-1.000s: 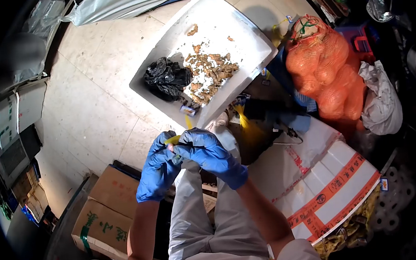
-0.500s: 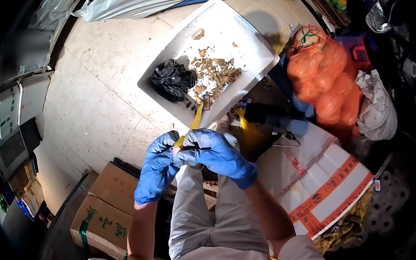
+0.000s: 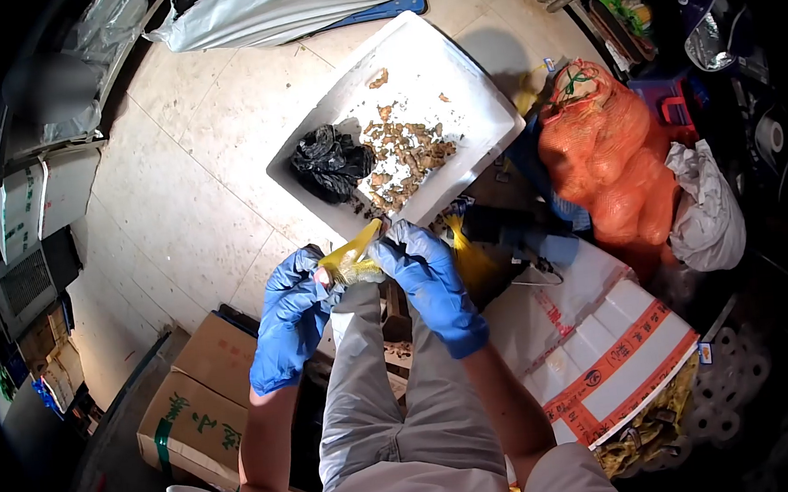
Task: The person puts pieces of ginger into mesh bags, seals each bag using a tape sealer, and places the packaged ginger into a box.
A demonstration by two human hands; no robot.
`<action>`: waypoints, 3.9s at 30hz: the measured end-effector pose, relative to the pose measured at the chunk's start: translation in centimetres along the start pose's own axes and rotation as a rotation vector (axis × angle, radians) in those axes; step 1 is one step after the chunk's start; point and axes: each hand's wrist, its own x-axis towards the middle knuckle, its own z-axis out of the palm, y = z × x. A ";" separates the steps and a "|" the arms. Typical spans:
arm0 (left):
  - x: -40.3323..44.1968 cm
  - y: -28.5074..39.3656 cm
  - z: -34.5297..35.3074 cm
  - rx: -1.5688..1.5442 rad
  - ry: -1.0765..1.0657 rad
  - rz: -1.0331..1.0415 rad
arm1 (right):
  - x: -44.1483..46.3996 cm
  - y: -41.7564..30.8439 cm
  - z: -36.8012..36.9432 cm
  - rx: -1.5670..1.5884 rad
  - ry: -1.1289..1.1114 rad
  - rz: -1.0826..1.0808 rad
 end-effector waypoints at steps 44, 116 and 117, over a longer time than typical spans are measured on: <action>2.5 -4.8 -1.4 0.854 0.305 0.217 | -0.1 4.6 -3.9 -0.138 0.088 0.074; 6.8 -4.9 -8.6 0.632 0.488 0.292 | 3.3 9.6 -0.6 -0.571 0.014 -0.032; 6.5 -4.3 -7.8 0.508 0.423 0.299 | 3.0 8.6 -0.5 -0.574 0.014 -0.031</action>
